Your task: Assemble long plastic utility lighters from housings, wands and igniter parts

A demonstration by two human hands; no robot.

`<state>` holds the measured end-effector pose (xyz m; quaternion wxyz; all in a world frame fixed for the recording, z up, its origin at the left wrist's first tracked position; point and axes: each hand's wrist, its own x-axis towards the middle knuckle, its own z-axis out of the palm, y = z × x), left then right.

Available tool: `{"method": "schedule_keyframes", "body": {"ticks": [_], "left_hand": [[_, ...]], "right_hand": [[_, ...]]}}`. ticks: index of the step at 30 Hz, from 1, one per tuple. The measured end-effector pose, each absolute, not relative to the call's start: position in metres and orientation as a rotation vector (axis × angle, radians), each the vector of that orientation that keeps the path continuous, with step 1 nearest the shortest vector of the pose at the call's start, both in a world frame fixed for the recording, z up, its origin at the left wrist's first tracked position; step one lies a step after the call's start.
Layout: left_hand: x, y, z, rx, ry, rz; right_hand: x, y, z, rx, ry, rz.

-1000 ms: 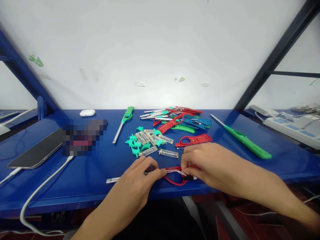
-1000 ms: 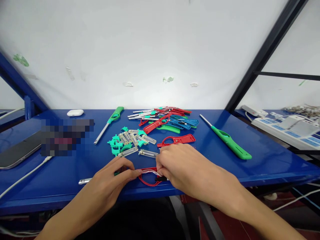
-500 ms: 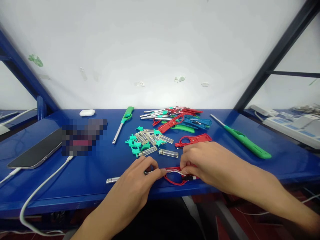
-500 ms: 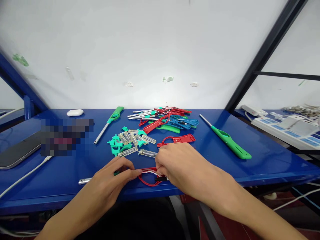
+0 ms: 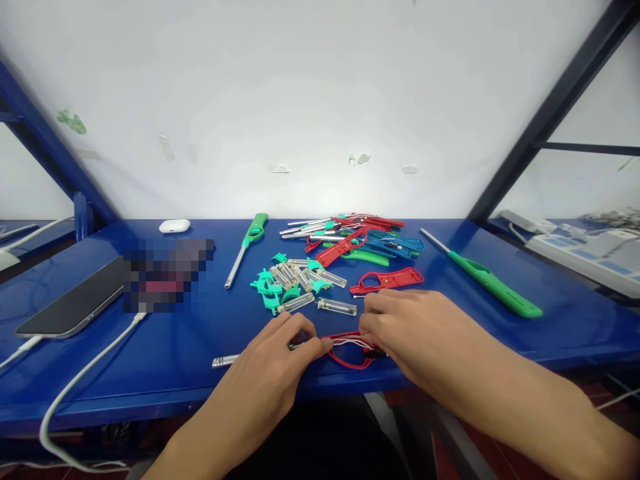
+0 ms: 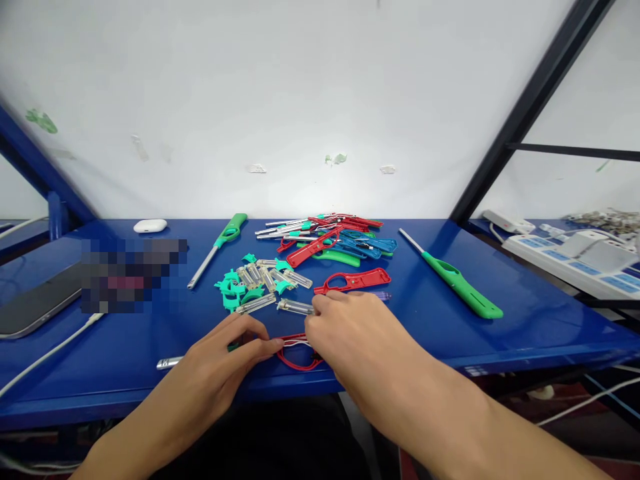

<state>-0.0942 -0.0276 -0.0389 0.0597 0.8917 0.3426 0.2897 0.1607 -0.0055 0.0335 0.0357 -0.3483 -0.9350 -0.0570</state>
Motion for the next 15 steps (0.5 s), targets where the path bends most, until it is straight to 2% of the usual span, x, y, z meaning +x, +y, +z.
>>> {"method": "schedule_keyframes", "body": {"ticks": [5,15], "left_hand": [[-0.094,-0.028,-0.039,2.709,1.041,0.886],[-0.094,-0.029,-0.039,2.731,1.051,0.88]], "right_hand": [[0.156,-0.012,0.045,-1.103,-2.865,-0.344],[0.175,-0.008,0.017,-1.046,-2.794,-0.142]]}}
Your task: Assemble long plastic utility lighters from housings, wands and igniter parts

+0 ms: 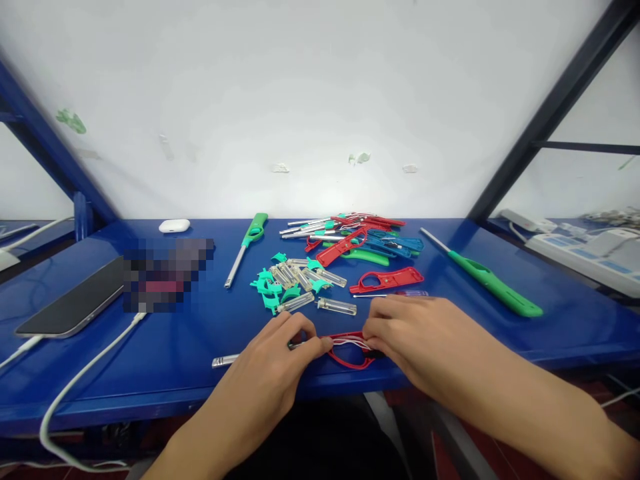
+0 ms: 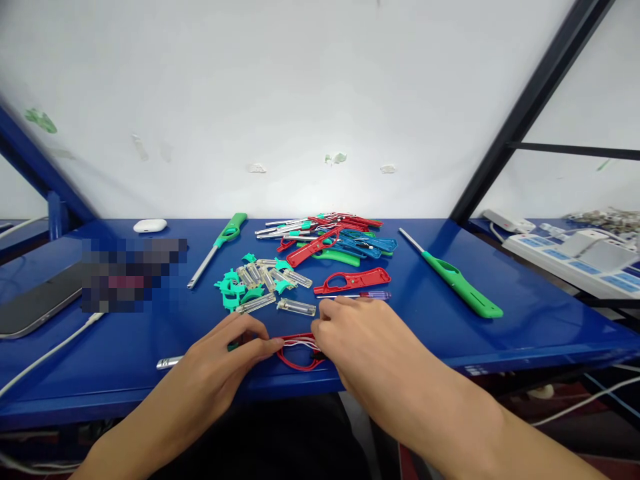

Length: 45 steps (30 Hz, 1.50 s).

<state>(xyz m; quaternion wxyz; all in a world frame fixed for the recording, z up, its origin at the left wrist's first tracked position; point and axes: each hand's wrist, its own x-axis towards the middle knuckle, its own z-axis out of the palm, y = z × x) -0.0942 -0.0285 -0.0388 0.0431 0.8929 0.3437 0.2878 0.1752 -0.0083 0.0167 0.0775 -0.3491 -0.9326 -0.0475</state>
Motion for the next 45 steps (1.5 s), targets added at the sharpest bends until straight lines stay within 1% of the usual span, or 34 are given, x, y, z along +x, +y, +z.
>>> {"method": "schedule_keyframes", "body": {"ticks": [3,12,18,25,29,33,35,41,45], "left_hand": [[-0.094,-0.029,-0.039,2.728,1.052,0.886],[-0.094,-0.028,-0.039,2.72,1.064,0.873],[-0.094,-0.028,-0.038,2.734,1.064,0.872],[-0.094,-0.028,-0.04,2.749,1.051,0.92],[-0.093,-0.026,-0.039,2.749,1.044,0.929],[-0.093,-0.027,-0.038,2.75,1.038,0.927],[-0.093,-0.028,-0.038,2.745,1.042,0.927],[-0.094,-0.028,-0.039,2.757,1.038,0.926],[-0.095,-0.028,-0.039,2.75,1.048,0.916]], "right_hand": [[0.172,-0.008,0.017,-1.039,-2.796,-0.176],[0.16,-0.013,0.04,-1.012,-2.856,-0.406],[0.171,-0.012,0.032,-0.963,-2.84,-0.364],[0.179,-0.012,0.028,-0.836,-2.831,-0.395],[0.189,-0.017,0.027,-0.901,-2.728,-0.239],[0.197,-0.022,0.024,-1.062,-2.637,0.21],[0.198,-0.021,0.021,-1.107,-2.609,0.36],[0.2,-0.019,0.013,-1.095,-2.541,0.465],[0.2,-0.02,0.011,-1.075,-2.52,0.419]]}}
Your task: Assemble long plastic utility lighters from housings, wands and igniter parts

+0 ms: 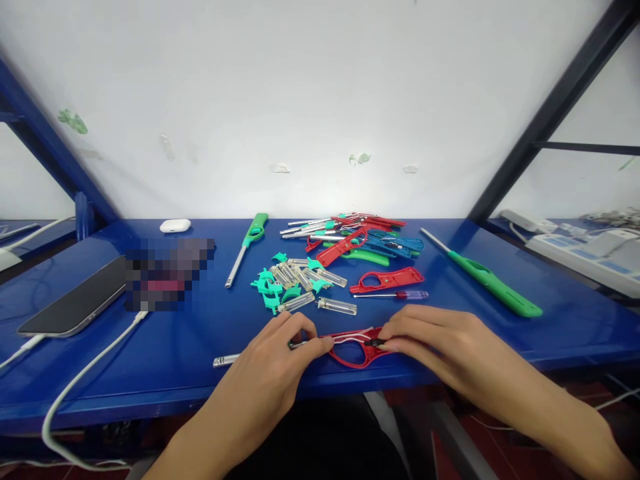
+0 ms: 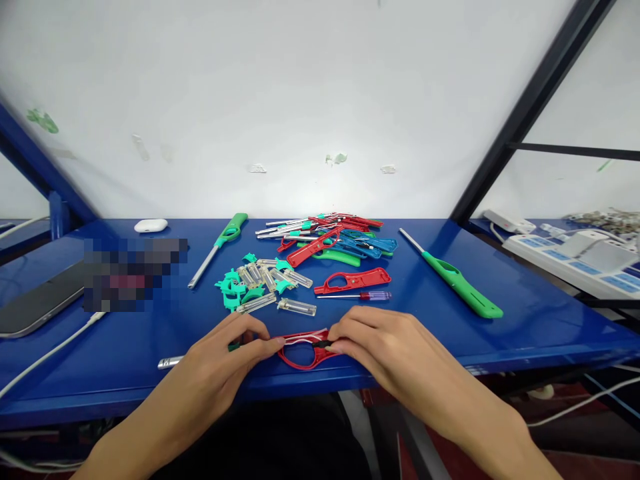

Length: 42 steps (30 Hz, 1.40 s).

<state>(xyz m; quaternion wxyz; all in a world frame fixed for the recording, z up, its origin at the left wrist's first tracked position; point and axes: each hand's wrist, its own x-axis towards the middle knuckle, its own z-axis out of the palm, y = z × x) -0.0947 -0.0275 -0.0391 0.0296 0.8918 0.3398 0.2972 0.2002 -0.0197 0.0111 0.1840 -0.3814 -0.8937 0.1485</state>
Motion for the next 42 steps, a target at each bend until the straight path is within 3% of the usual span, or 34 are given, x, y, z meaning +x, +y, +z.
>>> {"method": "schedule_keyframes", "body": {"ticks": [17,33,42], "left_hand": [[-0.089,-0.026,-0.037,2.61,1.011,1.176],[-0.09,-0.025,-0.038,2.656,0.991,1.132],[-0.091,-0.027,-0.037,2.661,1.003,1.11]], "right_hand": [[0.208,-0.026,-0.014,-0.878,-2.407,0.144],[0.207,-0.037,-0.038,-0.808,-2.349,-0.111],[0.2,-0.033,-0.045,-0.831,-2.206,-0.006]]}}
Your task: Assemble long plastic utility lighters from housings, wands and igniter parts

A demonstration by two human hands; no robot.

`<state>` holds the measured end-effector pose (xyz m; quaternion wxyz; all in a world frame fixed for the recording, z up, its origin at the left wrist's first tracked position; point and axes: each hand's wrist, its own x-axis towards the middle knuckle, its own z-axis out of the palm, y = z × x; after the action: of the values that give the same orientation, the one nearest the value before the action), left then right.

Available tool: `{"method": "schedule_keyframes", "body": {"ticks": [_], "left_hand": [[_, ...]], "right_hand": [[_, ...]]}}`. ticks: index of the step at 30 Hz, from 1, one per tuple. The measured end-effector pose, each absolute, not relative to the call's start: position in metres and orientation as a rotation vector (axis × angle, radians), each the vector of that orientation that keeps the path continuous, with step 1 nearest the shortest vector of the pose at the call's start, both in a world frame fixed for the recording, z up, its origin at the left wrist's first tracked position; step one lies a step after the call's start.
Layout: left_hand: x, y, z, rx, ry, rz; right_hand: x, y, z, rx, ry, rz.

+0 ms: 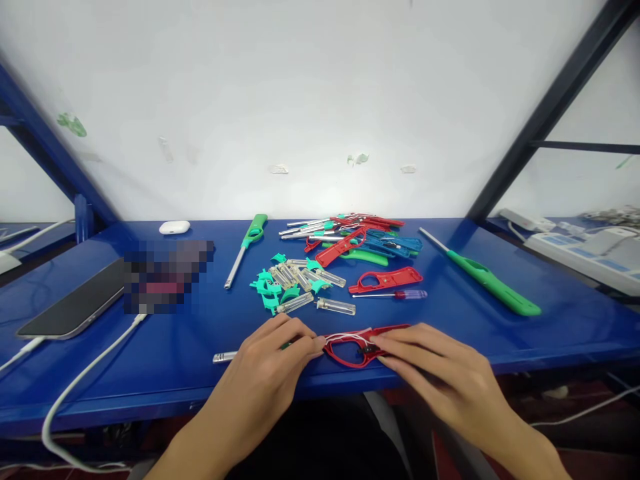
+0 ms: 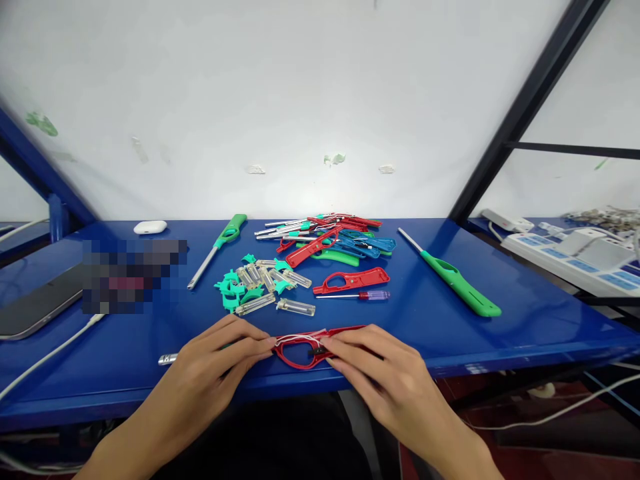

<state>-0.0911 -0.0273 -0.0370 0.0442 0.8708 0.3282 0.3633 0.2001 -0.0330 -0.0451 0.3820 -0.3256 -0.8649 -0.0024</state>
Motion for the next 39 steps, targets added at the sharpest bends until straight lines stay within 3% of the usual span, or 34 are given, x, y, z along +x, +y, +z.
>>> {"method": "schedule_keyframes", "body": {"ticks": [39], "left_hand": [[-0.0891,-0.0297,-0.0352,2.651,1.083,1.127]], "right_hand": [[0.1991,-0.0378,-0.0428,-0.968,-2.208,0.16]]}}
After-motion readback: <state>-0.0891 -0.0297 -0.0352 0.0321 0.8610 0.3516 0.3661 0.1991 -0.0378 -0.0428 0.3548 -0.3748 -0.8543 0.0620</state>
